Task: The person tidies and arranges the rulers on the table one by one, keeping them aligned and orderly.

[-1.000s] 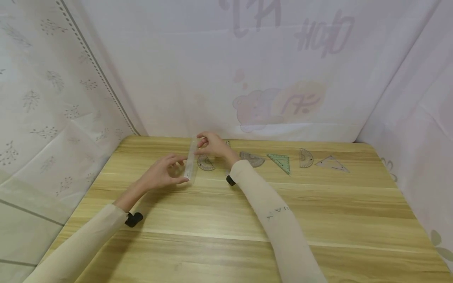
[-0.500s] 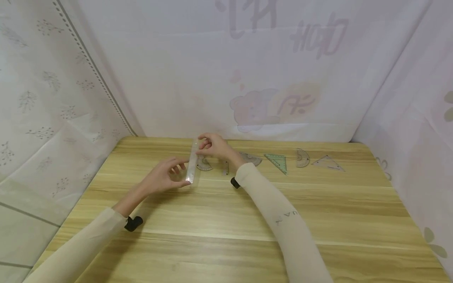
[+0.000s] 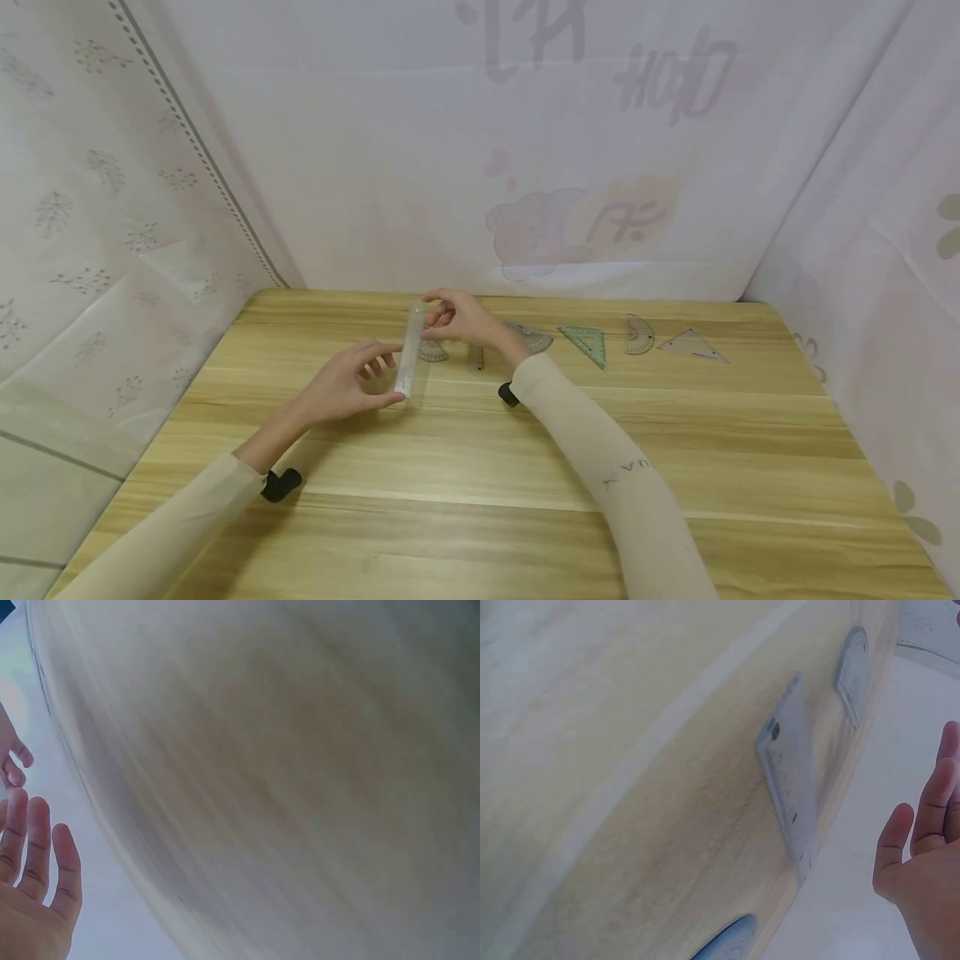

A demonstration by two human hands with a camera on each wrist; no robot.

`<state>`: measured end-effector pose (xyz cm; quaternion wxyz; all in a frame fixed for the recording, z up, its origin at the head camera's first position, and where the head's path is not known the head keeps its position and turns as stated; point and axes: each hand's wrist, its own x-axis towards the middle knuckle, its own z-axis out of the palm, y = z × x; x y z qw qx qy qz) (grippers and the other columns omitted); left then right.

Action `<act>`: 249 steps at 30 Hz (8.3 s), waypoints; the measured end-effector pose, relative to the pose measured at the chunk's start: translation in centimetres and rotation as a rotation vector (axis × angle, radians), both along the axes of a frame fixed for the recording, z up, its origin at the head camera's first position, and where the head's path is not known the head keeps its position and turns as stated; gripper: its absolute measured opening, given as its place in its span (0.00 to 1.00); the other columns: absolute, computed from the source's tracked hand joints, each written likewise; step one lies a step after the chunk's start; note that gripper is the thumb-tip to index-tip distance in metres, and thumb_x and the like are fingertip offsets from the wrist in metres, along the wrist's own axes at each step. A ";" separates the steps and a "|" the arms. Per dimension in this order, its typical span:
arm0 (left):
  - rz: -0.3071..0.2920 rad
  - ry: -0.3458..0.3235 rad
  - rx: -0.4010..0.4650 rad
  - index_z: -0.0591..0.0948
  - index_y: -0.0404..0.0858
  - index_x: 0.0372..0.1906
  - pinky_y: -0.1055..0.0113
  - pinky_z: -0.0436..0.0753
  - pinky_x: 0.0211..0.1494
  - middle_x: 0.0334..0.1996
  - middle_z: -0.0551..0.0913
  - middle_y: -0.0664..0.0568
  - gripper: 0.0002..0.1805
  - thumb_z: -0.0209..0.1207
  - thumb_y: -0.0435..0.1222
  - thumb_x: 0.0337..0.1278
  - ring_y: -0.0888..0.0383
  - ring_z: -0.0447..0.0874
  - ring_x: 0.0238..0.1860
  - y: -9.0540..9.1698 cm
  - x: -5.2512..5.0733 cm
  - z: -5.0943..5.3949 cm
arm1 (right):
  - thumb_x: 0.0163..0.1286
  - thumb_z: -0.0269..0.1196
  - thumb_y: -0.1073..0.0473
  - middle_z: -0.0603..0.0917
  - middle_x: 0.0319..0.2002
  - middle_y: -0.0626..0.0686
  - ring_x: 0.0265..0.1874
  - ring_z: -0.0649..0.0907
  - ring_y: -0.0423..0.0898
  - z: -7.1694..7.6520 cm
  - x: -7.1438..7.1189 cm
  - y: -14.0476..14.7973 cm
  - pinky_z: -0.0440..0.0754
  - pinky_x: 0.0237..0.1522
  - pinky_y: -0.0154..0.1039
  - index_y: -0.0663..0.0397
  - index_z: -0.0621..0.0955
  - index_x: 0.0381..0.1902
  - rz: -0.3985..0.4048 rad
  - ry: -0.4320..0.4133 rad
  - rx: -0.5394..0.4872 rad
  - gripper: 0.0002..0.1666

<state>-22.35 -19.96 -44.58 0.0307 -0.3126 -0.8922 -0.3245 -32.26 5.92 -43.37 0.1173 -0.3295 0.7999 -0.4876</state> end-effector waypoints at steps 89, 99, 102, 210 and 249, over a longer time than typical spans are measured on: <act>-0.115 -0.241 0.313 0.81 0.35 0.51 0.61 0.85 0.39 0.38 0.81 0.53 0.23 0.77 0.30 0.49 0.54 0.82 0.36 4.4 5.0 0.4 | 0.73 0.64 0.70 0.85 0.37 0.62 0.44 0.82 0.65 2.3 5.9 3.4 0.79 0.50 0.54 0.68 0.78 0.46 -0.122 -0.186 -0.279 0.08; -0.132 -0.269 0.300 0.80 0.34 0.51 0.61 0.84 0.39 0.38 0.81 0.53 0.23 0.77 0.32 0.51 0.54 0.82 0.37 5.0 6.3 0.2 | 0.73 0.64 0.67 0.84 0.39 0.65 0.46 0.80 0.71 2.1 7.4 4.2 0.79 0.49 0.54 0.67 0.78 0.46 -0.131 -0.184 -0.243 0.08; -0.149 -0.270 0.306 0.80 0.34 0.51 0.60 0.84 0.39 0.38 0.80 0.52 0.23 0.77 0.32 0.51 0.53 0.82 0.37 5.3 6.6 0.1 | 0.73 0.64 0.66 0.84 0.38 0.64 0.46 0.79 0.71 1.8 7.8 4.6 0.79 0.46 0.48 0.67 0.78 0.47 -0.138 -0.178 -0.240 0.10; -0.143 -0.178 -0.024 0.81 0.42 0.47 0.71 0.78 0.32 0.35 0.80 0.59 0.23 0.78 0.44 0.49 0.64 0.77 0.31 3.9 10.7 0.3 | 0.67 0.70 0.65 0.67 0.14 0.46 0.13 0.61 0.39 1.1 12.2 2.3 0.62 0.22 0.33 0.61 0.83 0.39 -0.264 -0.213 -0.036 0.06; -0.030 -0.127 -0.160 0.79 0.46 0.41 0.70 0.75 0.30 0.31 0.77 0.65 0.21 0.78 0.49 0.48 0.67 0.73 0.29 2.6 11.9 -0.2 | 0.65 0.71 0.66 0.70 0.14 0.46 0.13 0.65 0.38 0.0 11.6 -0.6 0.60 0.18 0.31 0.61 0.83 0.36 -0.245 -0.291 -0.010 0.06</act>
